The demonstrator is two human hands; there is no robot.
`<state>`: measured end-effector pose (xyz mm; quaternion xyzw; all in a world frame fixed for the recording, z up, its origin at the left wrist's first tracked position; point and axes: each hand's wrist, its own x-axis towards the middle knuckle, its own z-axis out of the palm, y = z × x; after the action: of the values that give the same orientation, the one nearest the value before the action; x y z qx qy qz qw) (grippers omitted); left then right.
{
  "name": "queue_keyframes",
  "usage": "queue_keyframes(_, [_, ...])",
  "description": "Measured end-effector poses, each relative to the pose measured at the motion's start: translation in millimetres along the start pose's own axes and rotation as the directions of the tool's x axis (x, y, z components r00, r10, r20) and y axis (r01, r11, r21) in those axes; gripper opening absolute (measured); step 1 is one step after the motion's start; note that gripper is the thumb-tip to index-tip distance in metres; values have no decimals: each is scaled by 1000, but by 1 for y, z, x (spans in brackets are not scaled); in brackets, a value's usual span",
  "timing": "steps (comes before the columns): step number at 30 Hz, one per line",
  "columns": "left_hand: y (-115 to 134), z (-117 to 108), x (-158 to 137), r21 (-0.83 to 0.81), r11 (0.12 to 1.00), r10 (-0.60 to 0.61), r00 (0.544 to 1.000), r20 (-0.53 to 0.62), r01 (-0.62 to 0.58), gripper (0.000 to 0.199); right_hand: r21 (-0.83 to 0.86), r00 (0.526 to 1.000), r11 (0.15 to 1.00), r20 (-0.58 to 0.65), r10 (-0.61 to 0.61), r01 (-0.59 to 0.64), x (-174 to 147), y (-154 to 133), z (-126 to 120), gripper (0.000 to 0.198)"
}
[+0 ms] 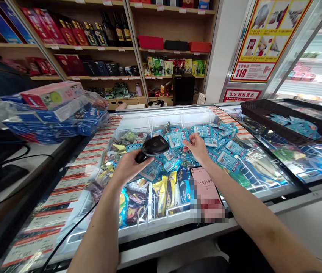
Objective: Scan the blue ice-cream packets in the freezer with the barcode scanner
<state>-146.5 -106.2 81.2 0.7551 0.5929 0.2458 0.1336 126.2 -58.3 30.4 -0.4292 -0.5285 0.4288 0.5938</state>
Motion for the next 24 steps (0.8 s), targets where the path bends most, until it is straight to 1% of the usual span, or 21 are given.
queue_keyframes(5, [3,-1,-2,-5,999,38,998,51,-38,48,18,1000,1000,-9,-8,8,1,2,0,44])
queue_keyframes(9, [6,0,-3,-8,999,50,997,62,-49,47,44,1000,999,6,-15,15,1,3,0,44])
queue_keyframes(15, [12,2,-3,4,997,75,995,60,-75,46,0,1000,1000,3,-5,5,1,3,3,46])
queue_keyframes(19, [10,2,-2,-4,998,60,996,64,-60,46,21,1000,1000,1,-3,3,1,2,3,46])
queue_keyframes(21, [8,2,-2,-8,999,39,998,39,-39,47,11,1000,1000,-29,-10,10,2,1,0,45])
queue_keyframes(24, [3,0,-2,-3,1000,-15,999,-47,15,49,6,995,999,-94,-34,35,6,1,-7,47])
